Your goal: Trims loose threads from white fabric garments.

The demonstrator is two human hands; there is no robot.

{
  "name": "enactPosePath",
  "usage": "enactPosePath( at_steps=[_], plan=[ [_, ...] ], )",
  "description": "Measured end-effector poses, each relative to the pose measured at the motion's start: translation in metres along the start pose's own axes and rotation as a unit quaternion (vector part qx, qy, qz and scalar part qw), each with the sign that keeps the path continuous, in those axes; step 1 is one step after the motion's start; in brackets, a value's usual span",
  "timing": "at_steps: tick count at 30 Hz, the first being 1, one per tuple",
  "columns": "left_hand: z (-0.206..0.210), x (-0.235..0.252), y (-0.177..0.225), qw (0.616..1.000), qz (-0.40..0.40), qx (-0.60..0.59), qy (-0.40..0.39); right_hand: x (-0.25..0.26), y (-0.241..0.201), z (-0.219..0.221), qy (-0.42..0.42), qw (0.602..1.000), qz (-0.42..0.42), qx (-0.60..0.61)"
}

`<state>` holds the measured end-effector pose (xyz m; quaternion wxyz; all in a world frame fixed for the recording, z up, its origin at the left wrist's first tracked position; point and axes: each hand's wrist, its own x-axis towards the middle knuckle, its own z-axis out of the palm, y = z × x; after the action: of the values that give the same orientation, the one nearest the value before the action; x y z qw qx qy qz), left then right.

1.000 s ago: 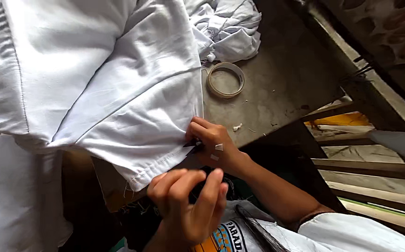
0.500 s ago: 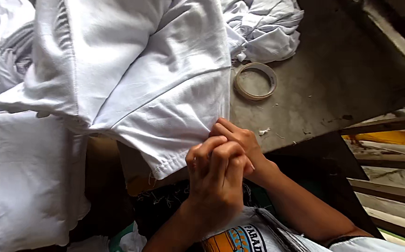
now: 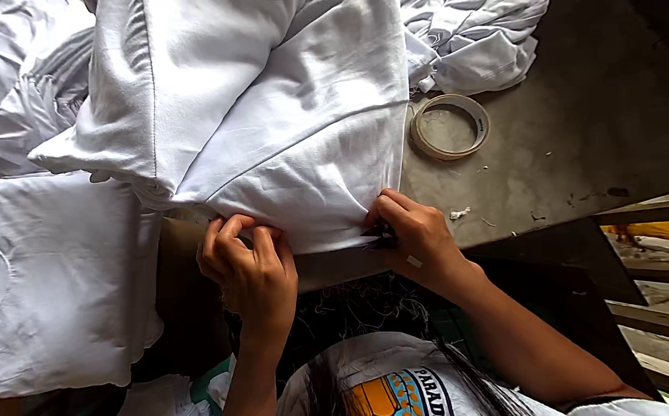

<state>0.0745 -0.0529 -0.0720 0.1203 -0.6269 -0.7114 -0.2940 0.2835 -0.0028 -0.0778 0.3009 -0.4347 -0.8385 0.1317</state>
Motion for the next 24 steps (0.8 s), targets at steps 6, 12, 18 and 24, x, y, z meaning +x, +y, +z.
enactPosePath(
  at_steps=[6, 12, 18, 24],
  plan=[
    [0.006, -0.005, -0.018, 0.992, -0.049, -0.067, 0.098, -0.002, 0.001, -0.003, 0.010, 0.999, 0.007, 0.049],
    [-0.009, -0.021, -0.008, 0.976, 0.135, -0.131, 0.110, -0.002, 0.002, -0.039, 0.016, 0.974, -0.051, 0.220],
    [-0.018, -0.008, 0.001, 0.873, -0.047, -0.473, 0.111, 0.027, -0.024, -0.063, 0.095, 0.967, -0.098, 0.213],
    [-0.033, 0.015, 0.001, 0.429, -0.351, -0.832, 0.041, 0.082, -0.016, 0.006, 0.014, 0.999, 0.011, 0.027]
  ],
)
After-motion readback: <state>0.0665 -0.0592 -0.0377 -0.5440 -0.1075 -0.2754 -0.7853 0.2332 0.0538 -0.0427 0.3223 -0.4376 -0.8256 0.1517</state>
